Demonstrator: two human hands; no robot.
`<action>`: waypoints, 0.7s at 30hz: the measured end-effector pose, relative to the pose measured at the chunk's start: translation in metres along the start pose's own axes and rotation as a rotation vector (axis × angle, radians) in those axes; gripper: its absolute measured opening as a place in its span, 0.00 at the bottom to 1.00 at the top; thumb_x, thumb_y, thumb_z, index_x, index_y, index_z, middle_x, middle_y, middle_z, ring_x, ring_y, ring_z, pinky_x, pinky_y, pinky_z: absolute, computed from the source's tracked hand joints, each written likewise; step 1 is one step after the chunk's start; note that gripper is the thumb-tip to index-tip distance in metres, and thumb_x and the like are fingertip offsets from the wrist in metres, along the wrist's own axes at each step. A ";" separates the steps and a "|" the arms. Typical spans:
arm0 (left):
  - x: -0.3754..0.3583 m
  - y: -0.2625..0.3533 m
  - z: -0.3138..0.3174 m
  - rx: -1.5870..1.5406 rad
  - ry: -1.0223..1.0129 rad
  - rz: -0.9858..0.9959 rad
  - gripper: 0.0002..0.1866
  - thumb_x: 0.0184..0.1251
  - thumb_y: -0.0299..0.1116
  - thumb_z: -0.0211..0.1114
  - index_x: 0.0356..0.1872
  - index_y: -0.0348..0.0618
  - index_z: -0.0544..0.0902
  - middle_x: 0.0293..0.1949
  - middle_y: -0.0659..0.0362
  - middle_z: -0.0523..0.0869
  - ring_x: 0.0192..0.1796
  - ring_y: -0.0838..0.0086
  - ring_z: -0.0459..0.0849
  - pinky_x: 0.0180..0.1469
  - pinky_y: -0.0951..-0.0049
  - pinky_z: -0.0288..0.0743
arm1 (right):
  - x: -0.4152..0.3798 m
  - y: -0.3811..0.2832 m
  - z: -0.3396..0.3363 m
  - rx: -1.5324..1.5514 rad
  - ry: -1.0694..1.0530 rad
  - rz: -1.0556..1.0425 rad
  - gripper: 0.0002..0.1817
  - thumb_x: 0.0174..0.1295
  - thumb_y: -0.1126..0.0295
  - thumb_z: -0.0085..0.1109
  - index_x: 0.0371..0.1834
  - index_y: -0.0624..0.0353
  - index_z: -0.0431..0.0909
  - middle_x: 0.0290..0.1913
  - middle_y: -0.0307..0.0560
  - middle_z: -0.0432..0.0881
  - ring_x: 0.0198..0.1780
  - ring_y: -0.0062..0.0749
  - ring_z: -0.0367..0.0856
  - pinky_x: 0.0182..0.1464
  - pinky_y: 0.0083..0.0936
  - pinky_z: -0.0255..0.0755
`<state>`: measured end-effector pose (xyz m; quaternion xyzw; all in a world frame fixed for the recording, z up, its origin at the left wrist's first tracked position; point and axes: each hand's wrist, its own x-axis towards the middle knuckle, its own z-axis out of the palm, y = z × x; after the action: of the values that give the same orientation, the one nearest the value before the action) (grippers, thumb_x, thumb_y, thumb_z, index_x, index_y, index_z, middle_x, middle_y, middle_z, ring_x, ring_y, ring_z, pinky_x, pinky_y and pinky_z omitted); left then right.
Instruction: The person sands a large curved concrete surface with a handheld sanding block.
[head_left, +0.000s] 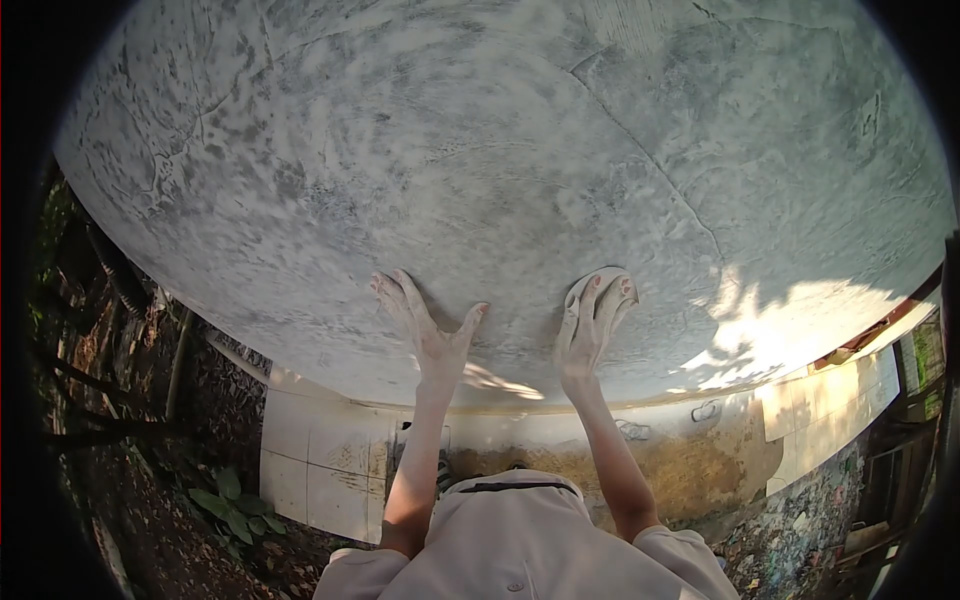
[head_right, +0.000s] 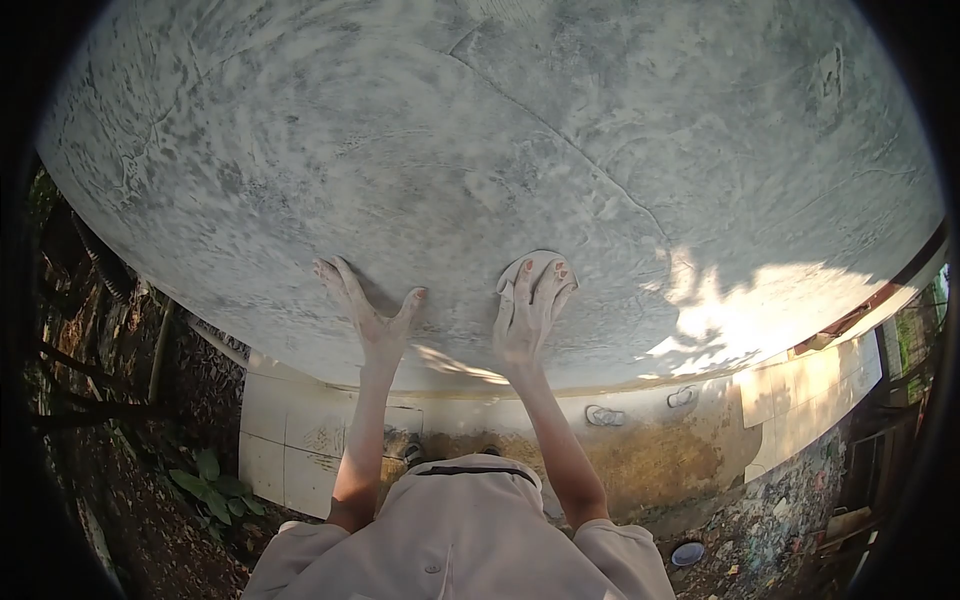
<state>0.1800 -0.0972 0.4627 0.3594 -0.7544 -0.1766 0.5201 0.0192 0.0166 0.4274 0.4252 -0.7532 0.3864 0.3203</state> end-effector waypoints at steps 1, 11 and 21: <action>0.001 0.000 0.001 -0.005 0.001 0.022 0.63 0.50 0.50 0.78 0.77 0.39 0.41 0.77 0.37 0.34 0.78 0.42 0.31 0.75 0.40 0.33 | 0.004 0.007 -0.002 0.004 0.004 0.000 0.32 0.74 0.65 0.42 0.78 0.60 0.48 0.78 0.69 0.38 0.79 0.63 0.33 0.76 0.53 0.32; -0.003 0.010 0.003 -0.023 -0.011 0.004 0.61 0.52 0.50 0.77 0.77 0.38 0.42 0.76 0.37 0.35 0.78 0.41 0.30 0.75 0.39 0.33 | 0.043 -0.019 -0.023 0.226 0.155 0.238 0.28 0.75 0.65 0.38 0.76 0.61 0.54 0.78 0.67 0.40 0.78 0.65 0.34 0.74 0.59 0.28; -0.003 0.014 -0.004 -0.046 -0.051 0.046 0.56 0.56 0.48 0.74 0.77 0.38 0.46 0.77 0.37 0.36 0.78 0.41 0.32 0.75 0.39 0.34 | 0.101 -0.008 -0.061 0.341 0.353 0.268 0.27 0.74 0.67 0.39 0.75 0.58 0.58 0.78 0.67 0.41 0.79 0.64 0.35 0.75 0.59 0.29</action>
<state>0.1790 -0.0856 0.4714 0.3255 -0.7711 -0.1909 0.5128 -0.0084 0.0260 0.5421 0.2956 -0.6595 0.6144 0.3166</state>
